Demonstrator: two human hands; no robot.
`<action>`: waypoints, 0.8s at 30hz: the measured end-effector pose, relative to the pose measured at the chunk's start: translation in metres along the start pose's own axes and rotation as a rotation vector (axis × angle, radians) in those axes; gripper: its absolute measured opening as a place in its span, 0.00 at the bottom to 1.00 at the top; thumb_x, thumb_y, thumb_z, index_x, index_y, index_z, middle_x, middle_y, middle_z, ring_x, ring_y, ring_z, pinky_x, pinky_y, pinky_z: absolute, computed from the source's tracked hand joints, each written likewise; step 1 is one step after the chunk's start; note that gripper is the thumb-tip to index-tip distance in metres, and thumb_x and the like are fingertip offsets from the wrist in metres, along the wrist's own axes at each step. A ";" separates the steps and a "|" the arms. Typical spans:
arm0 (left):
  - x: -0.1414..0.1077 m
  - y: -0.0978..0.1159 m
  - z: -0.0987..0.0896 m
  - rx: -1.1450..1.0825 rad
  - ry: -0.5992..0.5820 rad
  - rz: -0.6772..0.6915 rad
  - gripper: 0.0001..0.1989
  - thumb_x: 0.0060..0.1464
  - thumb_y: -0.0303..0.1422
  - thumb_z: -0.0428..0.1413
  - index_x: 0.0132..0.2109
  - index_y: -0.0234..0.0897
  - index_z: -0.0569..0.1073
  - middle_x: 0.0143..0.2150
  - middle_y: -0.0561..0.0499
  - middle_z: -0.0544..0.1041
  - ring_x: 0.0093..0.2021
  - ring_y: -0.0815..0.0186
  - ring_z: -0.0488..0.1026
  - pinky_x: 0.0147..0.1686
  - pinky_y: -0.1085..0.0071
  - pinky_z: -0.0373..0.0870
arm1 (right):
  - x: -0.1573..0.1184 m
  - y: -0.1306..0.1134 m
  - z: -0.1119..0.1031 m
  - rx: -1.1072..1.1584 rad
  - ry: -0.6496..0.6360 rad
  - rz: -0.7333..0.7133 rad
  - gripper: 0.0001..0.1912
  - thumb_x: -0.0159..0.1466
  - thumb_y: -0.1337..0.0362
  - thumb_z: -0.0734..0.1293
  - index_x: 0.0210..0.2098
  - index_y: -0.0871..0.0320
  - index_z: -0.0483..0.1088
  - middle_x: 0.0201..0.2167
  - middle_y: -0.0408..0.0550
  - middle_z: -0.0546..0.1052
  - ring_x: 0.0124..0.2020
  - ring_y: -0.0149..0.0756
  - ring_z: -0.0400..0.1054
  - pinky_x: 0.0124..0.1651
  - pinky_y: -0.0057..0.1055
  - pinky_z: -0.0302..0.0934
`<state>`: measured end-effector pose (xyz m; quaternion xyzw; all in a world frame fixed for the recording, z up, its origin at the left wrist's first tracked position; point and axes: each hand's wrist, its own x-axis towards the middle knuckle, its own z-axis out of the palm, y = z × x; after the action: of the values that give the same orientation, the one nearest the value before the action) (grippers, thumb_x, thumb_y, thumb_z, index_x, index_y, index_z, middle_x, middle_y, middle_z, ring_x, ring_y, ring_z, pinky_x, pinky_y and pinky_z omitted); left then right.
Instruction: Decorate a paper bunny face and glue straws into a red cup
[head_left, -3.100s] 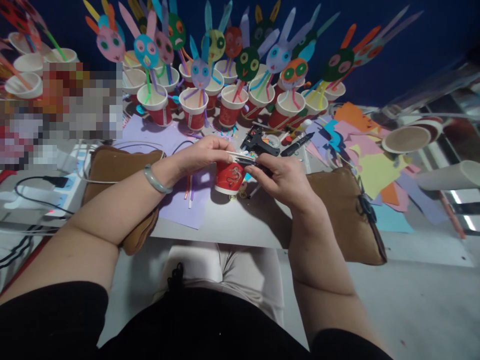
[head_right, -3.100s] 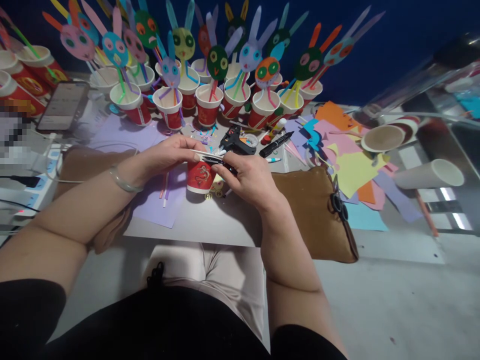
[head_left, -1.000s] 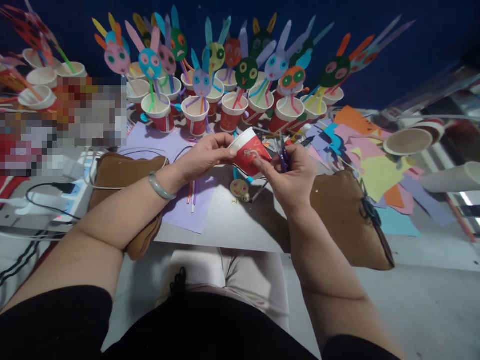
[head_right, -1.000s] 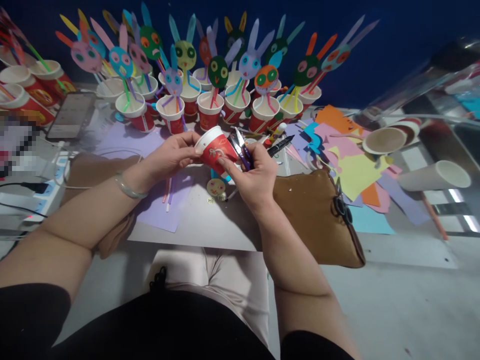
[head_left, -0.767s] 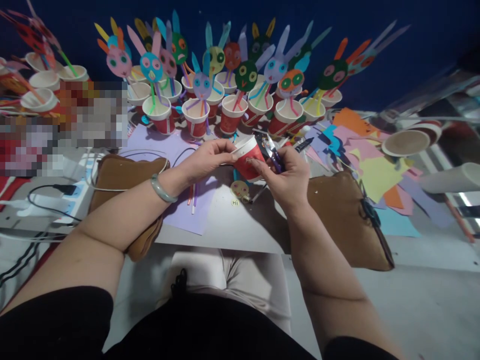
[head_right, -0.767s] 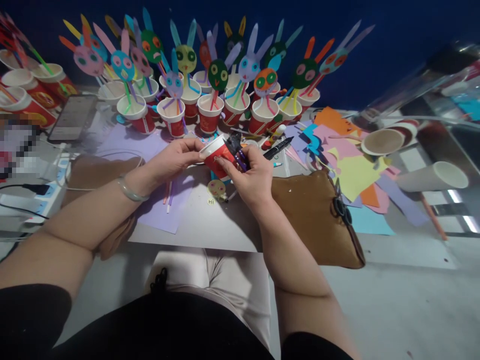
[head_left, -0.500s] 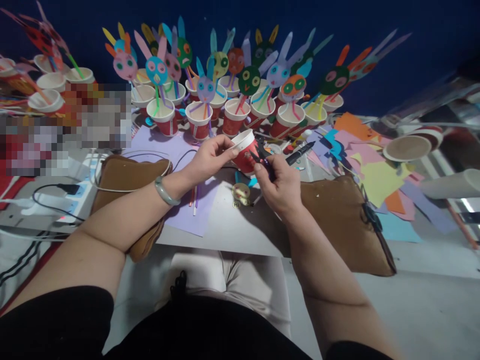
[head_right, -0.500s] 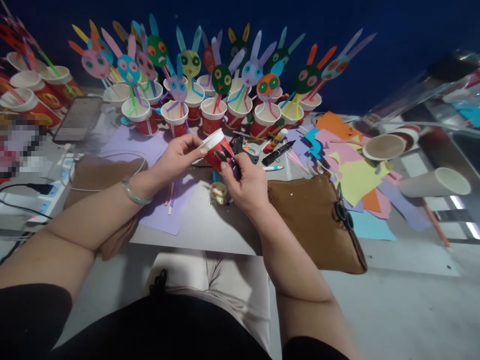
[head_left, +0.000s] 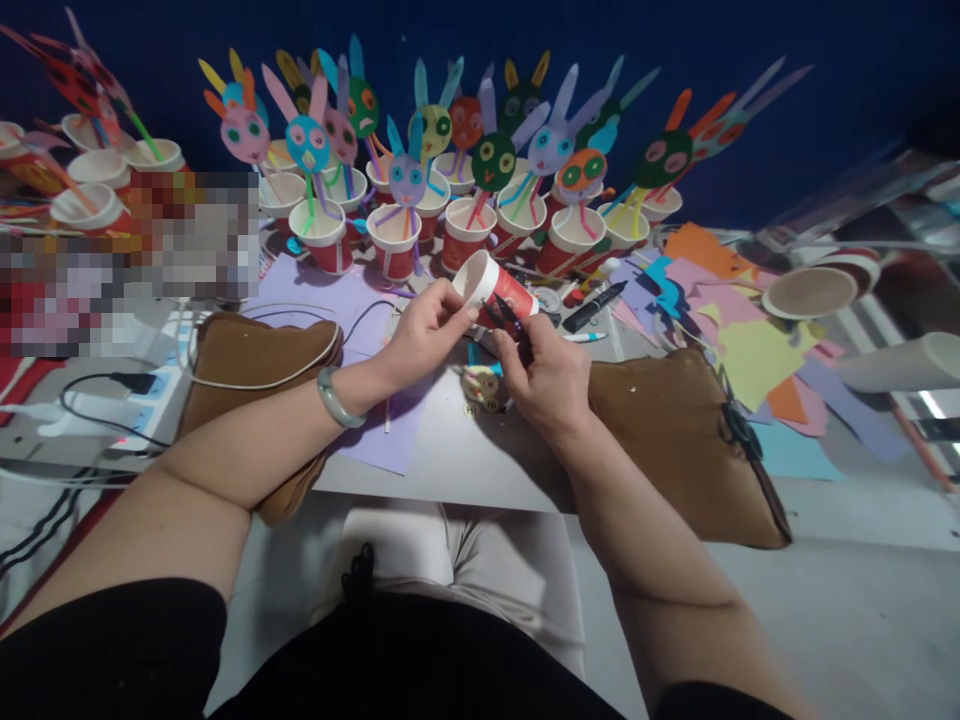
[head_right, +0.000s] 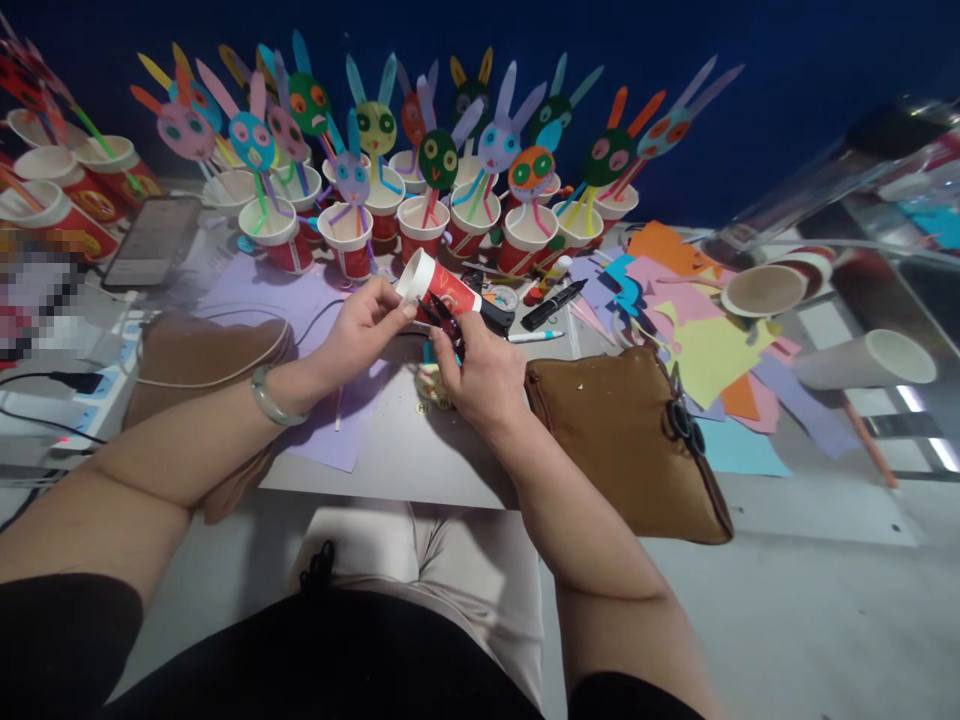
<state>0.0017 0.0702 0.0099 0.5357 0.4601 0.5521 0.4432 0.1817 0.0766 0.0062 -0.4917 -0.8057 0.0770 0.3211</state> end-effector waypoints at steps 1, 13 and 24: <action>0.000 -0.001 0.000 0.001 0.005 0.008 0.20 0.57 0.46 0.64 0.33 0.39 0.64 0.29 0.57 0.69 0.30 0.71 0.67 0.33 0.73 0.66 | 0.000 0.000 0.001 -0.022 0.012 -0.007 0.24 0.71 0.44 0.57 0.45 0.57 0.70 0.25 0.47 0.73 0.26 0.38 0.66 0.30 0.33 0.47; -0.004 -0.007 0.002 0.079 0.030 0.144 0.22 0.58 0.52 0.60 0.35 0.39 0.65 0.30 0.55 0.70 0.31 0.70 0.68 0.32 0.72 0.65 | -0.003 -0.003 0.000 -0.073 0.060 -0.030 0.27 0.72 0.43 0.53 0.46 0.57 0.71 0.23 0.47 0.73 0.25 0.38 0.67 0.30 0.32 0.49; -0.002 -0.002 0.001 -0.056 -0.088 -0.026 0.18 0.57 0.48 0.62 0.36 0.40 0.65 0.31 0.56 0.72 0.27 0.71 0.74 0.26 0.73 0.70 | 0.001 -0.001 -0.004 -0.095 0.033 -0.011 0.24 0.72 0.45 0.55 0.42 0.58 0.71 0.26 0.49 0.75 0.27 0.38 0.67 0.30 0.33 0.47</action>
<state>0.0029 0.0683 0.0071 0.5409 0.4315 0.5347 0.4852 0.1831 0.0764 0.0100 -0.5030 -0.8059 0.0290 0.3110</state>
